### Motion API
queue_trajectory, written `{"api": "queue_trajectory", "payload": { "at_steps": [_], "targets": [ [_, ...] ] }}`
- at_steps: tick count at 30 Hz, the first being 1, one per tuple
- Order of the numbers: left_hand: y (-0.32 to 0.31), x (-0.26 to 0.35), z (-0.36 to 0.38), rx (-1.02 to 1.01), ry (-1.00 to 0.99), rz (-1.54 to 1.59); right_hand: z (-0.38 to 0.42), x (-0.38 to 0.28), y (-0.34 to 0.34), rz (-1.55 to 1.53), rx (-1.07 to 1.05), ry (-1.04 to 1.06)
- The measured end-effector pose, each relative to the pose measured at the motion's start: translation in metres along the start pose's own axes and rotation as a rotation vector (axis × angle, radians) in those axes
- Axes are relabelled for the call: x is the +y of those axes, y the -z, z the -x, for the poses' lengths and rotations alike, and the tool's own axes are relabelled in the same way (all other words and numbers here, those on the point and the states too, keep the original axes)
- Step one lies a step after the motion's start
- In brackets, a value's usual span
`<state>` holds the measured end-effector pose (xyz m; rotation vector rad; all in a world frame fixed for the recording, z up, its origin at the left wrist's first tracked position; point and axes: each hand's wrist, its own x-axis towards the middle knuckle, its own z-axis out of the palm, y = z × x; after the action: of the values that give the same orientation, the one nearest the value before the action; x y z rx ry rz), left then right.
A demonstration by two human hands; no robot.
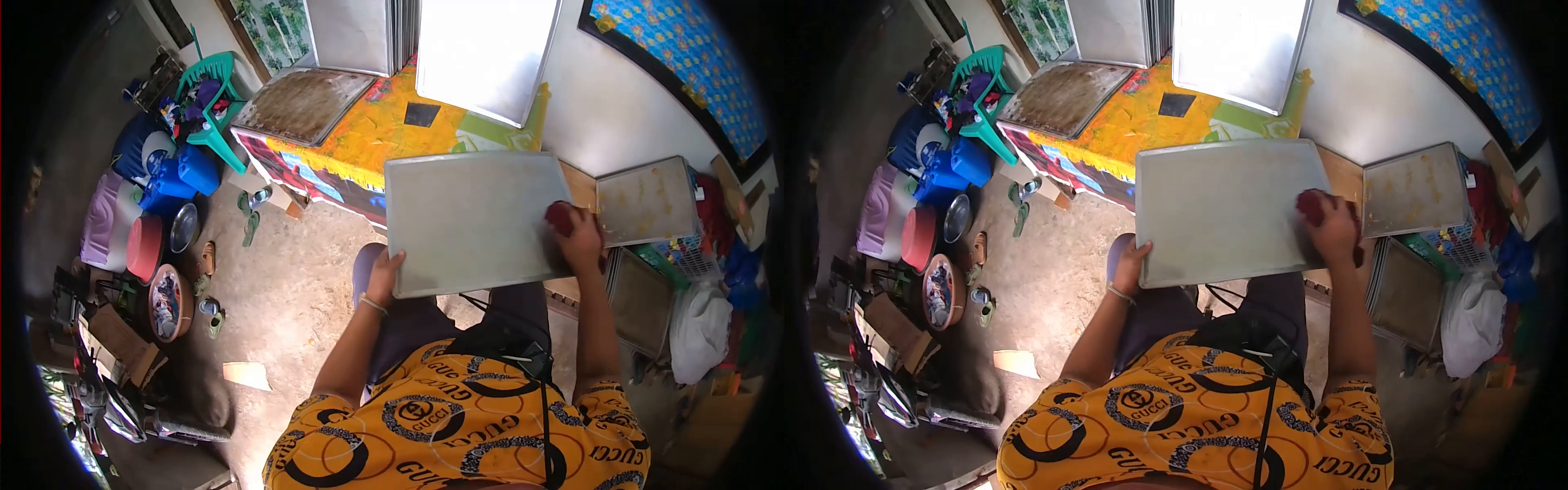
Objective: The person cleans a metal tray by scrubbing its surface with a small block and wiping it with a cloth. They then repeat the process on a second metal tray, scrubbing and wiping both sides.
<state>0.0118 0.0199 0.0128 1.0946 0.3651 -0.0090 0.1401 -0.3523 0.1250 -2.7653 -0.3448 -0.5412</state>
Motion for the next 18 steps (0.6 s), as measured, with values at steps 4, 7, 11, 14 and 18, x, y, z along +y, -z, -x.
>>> {"api": "queue_trajectory", "payload": {
  "at_steps": [4, 7, 11, 14, 18],
  "targets": [
    [-0.015, -0.019, 0.005, 0.083, -0.185, -0.18, 0.007, -0.112, -0.007, -0.183, -0.266, 0.225],
    [-0.023, -0.019, 0.009, 0.132, -0.224, -0.227, 0.022, -0.164, -0.062, -0.238, -0.403, 0.526],
    [-0.025, -0.014, 0.013, 0.111, -0.304, -0.331, 0.005, -0.211, -0.099, -0.233, -0.298, 0.699],
    [-0.015, -0.02, 0.011, 0.065, -0.236, -0.406, -0.029, -0.23, -0.127, -0.222, -0.272, 0.707],
    [-0.012, -0.02, 0.009, 0.083, -0.151, -0.37, -0.082, -0.251, -0.156, -0.141, -0.275, 0.631]
  ]
}}
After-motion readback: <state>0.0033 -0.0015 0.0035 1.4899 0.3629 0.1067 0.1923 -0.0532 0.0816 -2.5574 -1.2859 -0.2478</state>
